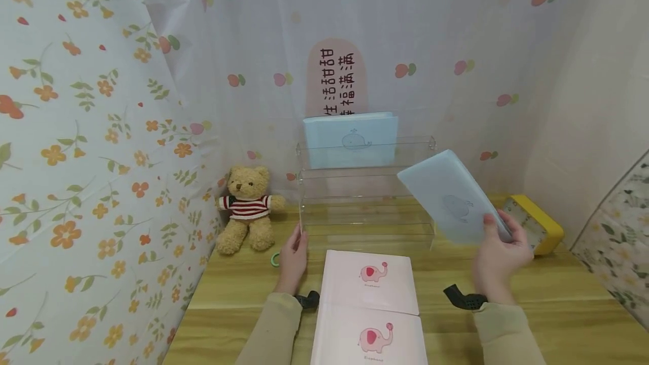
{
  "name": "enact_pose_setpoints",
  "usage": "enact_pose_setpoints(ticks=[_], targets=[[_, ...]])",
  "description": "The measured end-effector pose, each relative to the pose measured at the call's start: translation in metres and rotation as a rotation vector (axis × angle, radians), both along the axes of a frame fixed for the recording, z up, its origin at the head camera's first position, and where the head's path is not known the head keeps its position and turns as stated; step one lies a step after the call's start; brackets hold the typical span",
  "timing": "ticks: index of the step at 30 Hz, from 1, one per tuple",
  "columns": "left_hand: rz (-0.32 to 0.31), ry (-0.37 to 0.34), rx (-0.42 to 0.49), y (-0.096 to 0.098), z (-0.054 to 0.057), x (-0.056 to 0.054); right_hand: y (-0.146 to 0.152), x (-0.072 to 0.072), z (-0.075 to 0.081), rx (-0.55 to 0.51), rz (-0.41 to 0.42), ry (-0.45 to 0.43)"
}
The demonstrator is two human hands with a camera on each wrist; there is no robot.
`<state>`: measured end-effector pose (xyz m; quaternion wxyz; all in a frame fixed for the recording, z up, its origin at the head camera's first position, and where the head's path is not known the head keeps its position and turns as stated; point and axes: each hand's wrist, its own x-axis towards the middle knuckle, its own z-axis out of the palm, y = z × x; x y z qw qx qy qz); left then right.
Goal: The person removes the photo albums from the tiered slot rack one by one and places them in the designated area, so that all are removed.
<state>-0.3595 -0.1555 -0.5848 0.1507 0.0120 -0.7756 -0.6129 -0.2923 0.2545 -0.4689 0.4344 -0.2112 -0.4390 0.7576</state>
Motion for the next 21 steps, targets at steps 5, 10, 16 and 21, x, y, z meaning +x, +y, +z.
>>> enact_pose_setpoints(ticks=[5,10,16,21], targets=[[-0.01,0.003,-0.017,0.0,0.0,0.0,0.015,0.003,-0.006,-0.122,-0.065,0.05],[0.003,-0.014,-0.004,-0.004,-0.003,-0.001,0.028,0.009,-0.009,-0.162,-0.087,0.042],[0.007,-0.01,-0.017,-0.006,-0.003,-0.002,0.041,0.011,-0.015,-0.234,-0.069,0.0],[0.003,-0.009,-0.009,-0.001,-0.002,-0.002,0.047,0.01,-0.018,-0.27,-0.058,-0.014]])
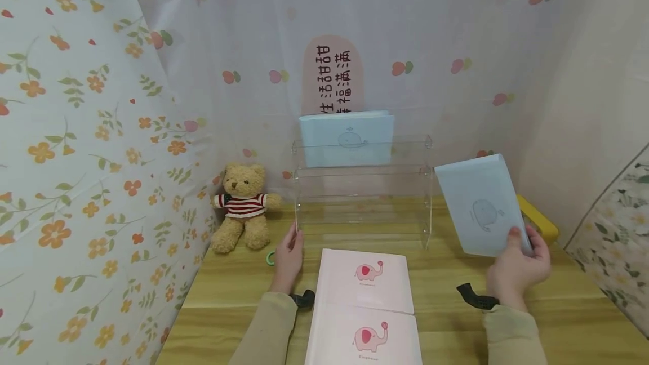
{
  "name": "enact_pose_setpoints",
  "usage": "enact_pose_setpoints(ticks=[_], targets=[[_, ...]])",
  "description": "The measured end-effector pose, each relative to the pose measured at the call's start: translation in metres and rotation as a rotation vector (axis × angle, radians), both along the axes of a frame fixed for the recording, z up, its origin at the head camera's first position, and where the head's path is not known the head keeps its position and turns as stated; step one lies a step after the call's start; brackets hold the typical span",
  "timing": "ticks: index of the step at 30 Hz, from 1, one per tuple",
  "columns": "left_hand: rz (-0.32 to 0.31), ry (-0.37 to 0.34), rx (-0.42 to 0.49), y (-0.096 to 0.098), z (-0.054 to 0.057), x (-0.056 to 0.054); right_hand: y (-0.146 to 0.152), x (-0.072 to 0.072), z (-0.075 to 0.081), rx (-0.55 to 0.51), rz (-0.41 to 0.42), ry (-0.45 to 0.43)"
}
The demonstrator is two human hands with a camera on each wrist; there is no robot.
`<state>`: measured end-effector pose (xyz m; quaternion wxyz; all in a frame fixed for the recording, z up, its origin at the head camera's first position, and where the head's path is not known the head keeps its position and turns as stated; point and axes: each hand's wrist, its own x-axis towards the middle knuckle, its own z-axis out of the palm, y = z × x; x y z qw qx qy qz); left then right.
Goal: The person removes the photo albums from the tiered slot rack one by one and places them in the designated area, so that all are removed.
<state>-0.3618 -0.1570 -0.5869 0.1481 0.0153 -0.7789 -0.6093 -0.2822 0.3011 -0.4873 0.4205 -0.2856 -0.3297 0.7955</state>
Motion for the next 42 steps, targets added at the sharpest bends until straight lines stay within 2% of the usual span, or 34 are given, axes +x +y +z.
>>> enact_pose_setpoints(ticks=[6,11,15,24,31,38,42], targets=[[-0.003,0.001,0.02,-0.001,-0.001,0.0,0.004,-0.012,-0.008,0.076,0.074,-0.117],[0.004,0.012,0.003,-0.001,-0.001,-0.002,0.008,-0.024,-0.018,0.18,0.127,-0.224],[0.0,0.017,-0.006,-0.001,0.0,-0.001,0.013,-0.031,-0.021,0.211,0.17,-0.302],[-0.012,-0.013,0.005,0.0,0.003,0.001,0.023,-0.048,-0.018,0.298,0.222,-0.392],[-0.015,0.004,0.015,0.0,0.004,0.002,0.029,-0.056,-0.018,0.34,0.277,-0.472],[-0.007,-0.006,0.011,0.0,0.006,0.003,0.032,-0.063,-0.022,0.504,0.338,-0.613],[-0.009,-0.007,0.015,0.001,0.005,0.003,0.032,-0.066,-0.026,0.563,0.353,-0.635]])
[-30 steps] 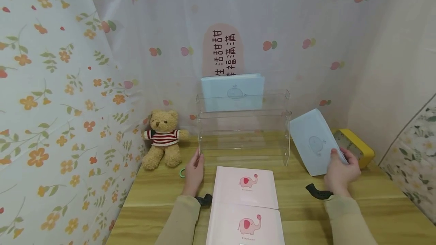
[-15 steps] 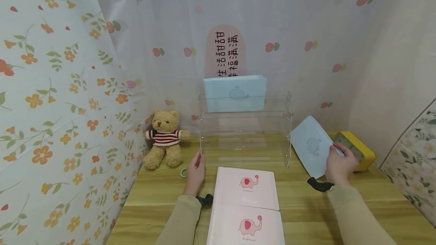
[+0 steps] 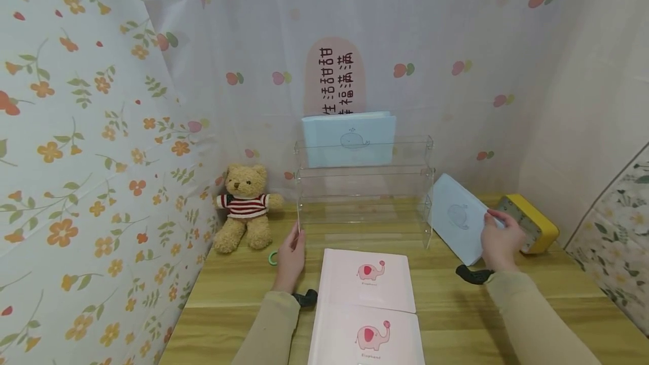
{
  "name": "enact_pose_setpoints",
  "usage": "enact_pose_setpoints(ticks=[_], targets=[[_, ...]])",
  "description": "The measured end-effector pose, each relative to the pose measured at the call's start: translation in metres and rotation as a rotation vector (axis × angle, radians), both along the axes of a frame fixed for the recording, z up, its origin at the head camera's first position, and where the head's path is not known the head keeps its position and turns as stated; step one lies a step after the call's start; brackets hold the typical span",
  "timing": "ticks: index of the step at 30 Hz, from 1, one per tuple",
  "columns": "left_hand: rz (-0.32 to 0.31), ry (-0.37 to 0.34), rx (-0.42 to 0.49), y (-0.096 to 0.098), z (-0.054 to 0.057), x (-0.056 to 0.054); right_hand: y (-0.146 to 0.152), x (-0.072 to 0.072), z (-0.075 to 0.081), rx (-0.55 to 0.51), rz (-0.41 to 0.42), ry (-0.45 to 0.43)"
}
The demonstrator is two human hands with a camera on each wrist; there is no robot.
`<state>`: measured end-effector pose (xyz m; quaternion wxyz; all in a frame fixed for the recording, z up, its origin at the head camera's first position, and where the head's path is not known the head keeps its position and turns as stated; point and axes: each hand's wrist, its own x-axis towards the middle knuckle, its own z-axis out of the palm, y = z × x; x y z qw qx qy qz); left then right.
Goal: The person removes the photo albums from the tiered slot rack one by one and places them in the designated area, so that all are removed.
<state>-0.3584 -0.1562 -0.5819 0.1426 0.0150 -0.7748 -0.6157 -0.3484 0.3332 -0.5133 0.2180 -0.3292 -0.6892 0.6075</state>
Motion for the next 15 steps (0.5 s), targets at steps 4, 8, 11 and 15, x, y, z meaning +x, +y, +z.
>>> enact_pose_setpoints(ticks=[4,8,11,15], targets=[[-0.003,-0.002,0.007,0.0,-0.001,0.001,0.001,-0.001,-0.003,0.025,0.031,0.002],[-0.01,-0.012,0.008,0.0,0.0,0.002,0.001,-0.001,-0.008,0.001,0.048,-0.014],[-0.013,-0.015,0.004,0.0,0.001,0.002,0.002,0.0,-0.013,-0.018,0.052,-0.029],[-0.007,-0.015,-0.008,0.0,0.002,0.001,0.003,0.002,-0.023,-0.012,0.055,-0.029]])
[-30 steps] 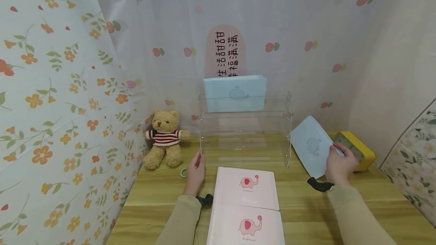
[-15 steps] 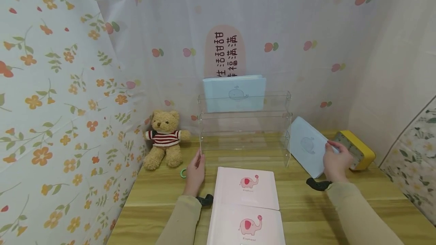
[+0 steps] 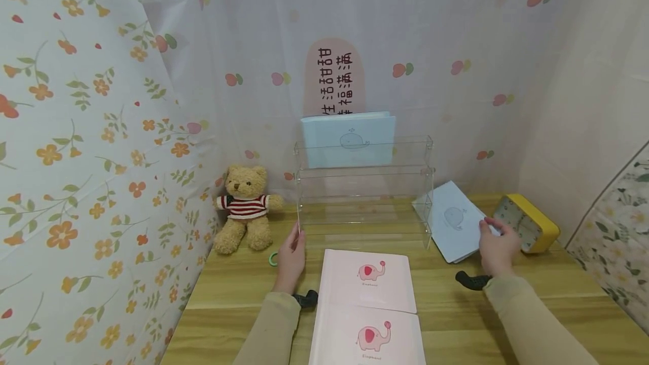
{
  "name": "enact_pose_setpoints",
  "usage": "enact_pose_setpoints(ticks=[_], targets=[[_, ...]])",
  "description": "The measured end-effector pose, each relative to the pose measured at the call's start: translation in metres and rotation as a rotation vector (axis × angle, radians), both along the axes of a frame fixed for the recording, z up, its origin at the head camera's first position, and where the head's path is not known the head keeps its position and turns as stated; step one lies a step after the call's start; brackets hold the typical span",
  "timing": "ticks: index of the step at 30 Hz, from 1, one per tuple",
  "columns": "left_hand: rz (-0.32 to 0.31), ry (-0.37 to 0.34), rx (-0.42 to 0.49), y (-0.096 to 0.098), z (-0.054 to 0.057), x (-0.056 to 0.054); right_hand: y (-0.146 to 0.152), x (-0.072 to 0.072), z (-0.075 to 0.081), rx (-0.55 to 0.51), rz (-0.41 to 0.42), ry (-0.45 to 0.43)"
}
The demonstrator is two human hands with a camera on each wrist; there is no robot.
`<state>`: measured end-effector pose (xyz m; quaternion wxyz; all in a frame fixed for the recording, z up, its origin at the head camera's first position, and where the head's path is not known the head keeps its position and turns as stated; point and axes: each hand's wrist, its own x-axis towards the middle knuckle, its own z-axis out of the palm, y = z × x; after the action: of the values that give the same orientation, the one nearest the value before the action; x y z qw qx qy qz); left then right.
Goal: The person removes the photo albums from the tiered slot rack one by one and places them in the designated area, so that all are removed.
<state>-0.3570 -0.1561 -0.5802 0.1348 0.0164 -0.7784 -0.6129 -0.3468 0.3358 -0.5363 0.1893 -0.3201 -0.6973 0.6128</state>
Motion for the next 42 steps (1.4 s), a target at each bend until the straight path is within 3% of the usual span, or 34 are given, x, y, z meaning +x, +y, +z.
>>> enact_pose_setpoints(ticks=[13,21,33,37,42], targets=[[0.014,0.02,-0.023,0.0,-0.001,-0.001,0.002,0.007,-0.025,0.077,0.047,-0.061],[0.009,0.023,-0.024,-0.001,-0.001,0.0,0.01,0.011,-0.041,0.228,0.113,-0.041],[0.007,0.025,-0.023,0.0,0.002,-0.001,0.016,0.015,-0.05,0.422,0.264,-0.088],[0.006,0.015,-0.008,0.0,0.002,-0.001,0.016,0.015,-0.054,0.523,0.281,-0.073],[0.002,0.01,-0.001,0.0,-0.002,-0.001,0.013,0.02,-0.054,0.558,0.281,-0.071]])
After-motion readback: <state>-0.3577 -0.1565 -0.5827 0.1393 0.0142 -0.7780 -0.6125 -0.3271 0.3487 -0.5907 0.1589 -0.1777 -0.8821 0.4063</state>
